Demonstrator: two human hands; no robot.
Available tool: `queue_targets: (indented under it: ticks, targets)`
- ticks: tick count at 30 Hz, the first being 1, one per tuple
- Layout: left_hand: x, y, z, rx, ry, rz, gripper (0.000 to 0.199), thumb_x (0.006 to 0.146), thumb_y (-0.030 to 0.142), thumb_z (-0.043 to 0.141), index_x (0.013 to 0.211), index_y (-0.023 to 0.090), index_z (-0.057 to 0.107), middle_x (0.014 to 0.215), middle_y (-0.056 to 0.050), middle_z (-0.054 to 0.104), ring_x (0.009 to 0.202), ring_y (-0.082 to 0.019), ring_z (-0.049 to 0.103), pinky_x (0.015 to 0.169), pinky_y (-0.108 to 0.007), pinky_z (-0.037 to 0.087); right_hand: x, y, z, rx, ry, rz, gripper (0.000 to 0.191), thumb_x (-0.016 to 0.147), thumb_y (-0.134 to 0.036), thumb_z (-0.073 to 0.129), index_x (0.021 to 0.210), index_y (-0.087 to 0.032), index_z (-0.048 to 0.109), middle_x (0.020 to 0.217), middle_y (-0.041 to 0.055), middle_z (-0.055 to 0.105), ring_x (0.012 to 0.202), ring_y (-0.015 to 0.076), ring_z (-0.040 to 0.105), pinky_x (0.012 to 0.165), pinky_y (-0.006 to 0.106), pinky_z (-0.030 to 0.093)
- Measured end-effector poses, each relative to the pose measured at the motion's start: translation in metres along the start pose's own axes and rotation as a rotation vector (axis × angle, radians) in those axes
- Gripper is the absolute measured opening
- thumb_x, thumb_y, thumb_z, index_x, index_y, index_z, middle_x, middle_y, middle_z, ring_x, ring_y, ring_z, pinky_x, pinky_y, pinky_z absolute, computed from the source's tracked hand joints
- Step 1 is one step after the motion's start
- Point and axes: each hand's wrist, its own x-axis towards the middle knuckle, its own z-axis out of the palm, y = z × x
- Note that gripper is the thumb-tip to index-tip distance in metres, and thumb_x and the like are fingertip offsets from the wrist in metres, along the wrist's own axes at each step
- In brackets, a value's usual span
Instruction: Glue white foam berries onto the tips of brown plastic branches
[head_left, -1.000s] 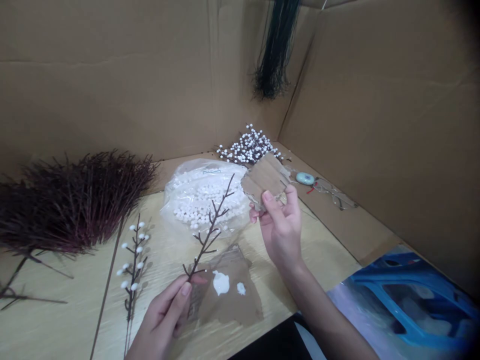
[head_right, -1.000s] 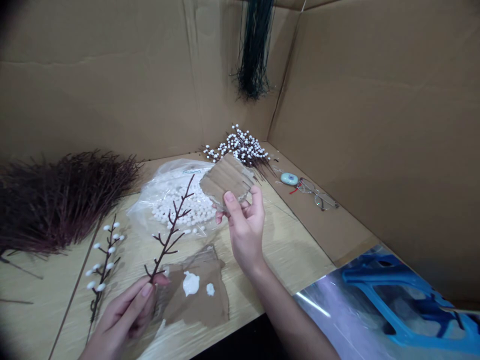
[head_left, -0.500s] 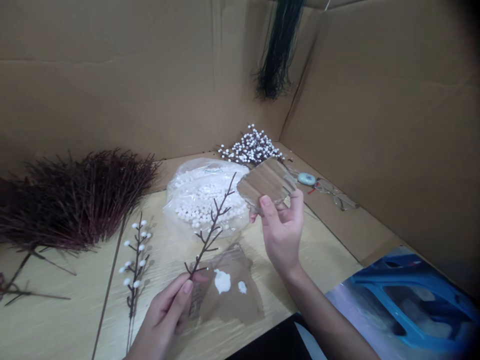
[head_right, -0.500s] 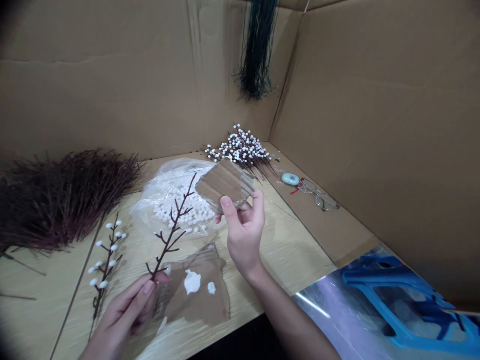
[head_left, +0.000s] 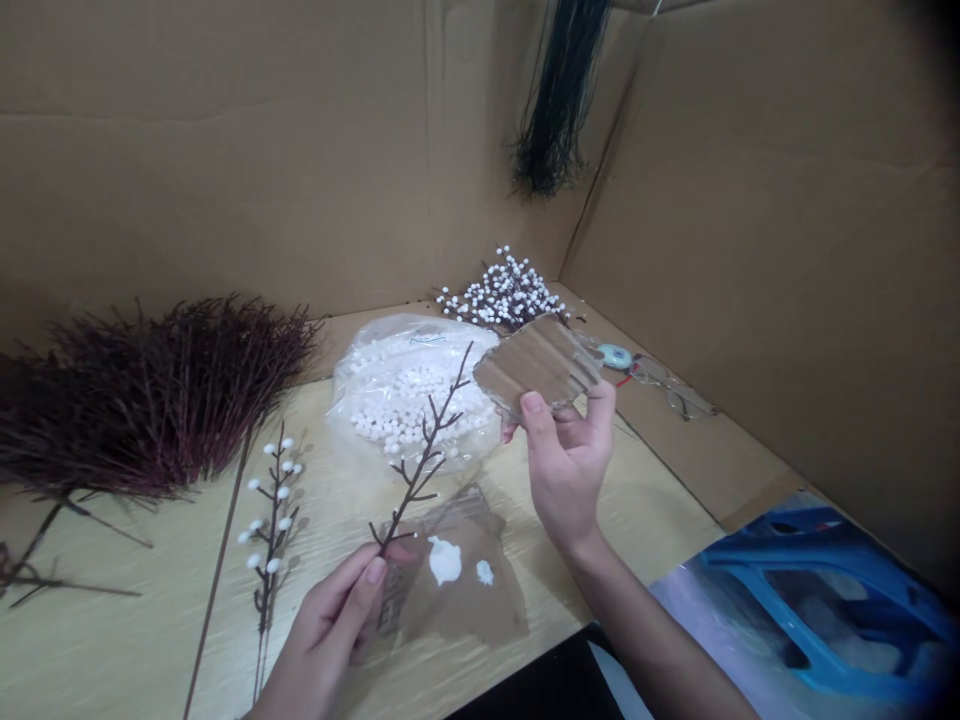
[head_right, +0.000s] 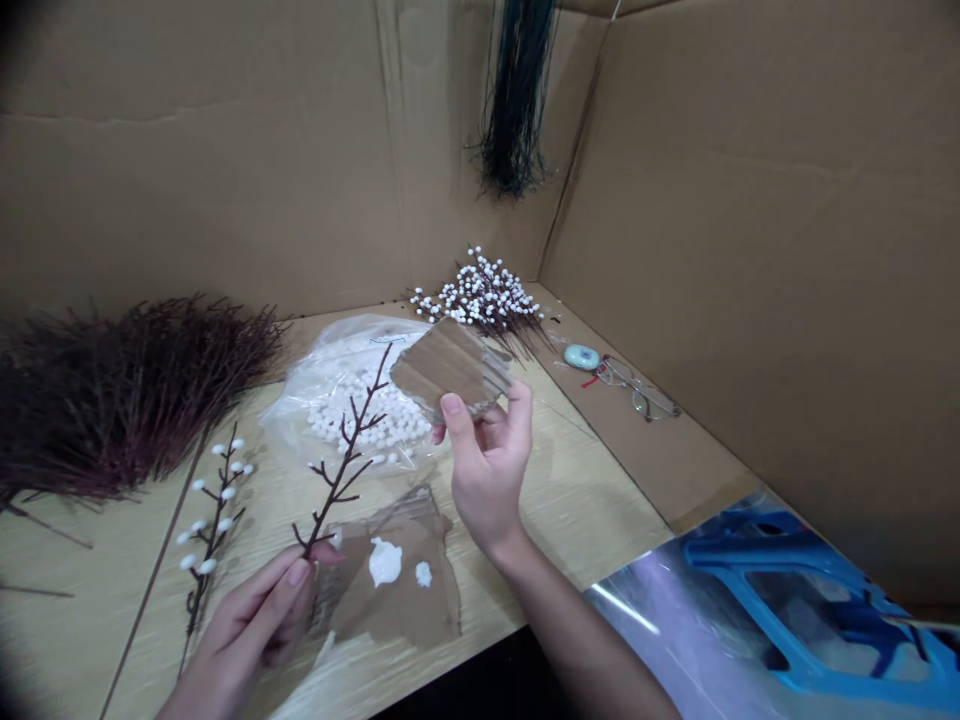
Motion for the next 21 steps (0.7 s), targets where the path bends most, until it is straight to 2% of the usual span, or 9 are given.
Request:
queue_targets:
  ticks: [6, 21]
  targets:
    - [0.0013, -0.0064, -0.0018, 0.003, -0.022, -0.006, 0.055, 0.091, 0.068, 0.053, 0.106, 0.018, 0.068, 0.06, 0.007, 0.029, 0.053, -0.012, 0.026, 0.048, -0.022, 0.025, 0.0, 0.0003, 0.0, -0.027, -0.006, 0.002, 0.023, 0.092, -0.026, 0.067, 0.106, -0.028, 0.048, 0.078, -0.0062, 0.065, 0.054, 0.0095, 0.057, 0.053, 0.025, 0.052]
    - [0.0025, -0.0051, -0.0013, 0.03, -0.016, 0.0, 0.054, 0.091, 0.069, 0.052, 0.105, 0.019, 0.066, 0.059, 0.008, 0.028, 0.052, -0.012, 0.026, 0.048, -0.023, 0.024, 0.0, 0.0003, -0.001, -0.038, 0.011, 0.003, 0.023, 0.092, -0.026, 0.066, 0.106, -0.028, 0.048, 0.08, -0.0046, 0.065, 0.054, 0.0102, 0.058, 0.052, 0.026, 0.052]
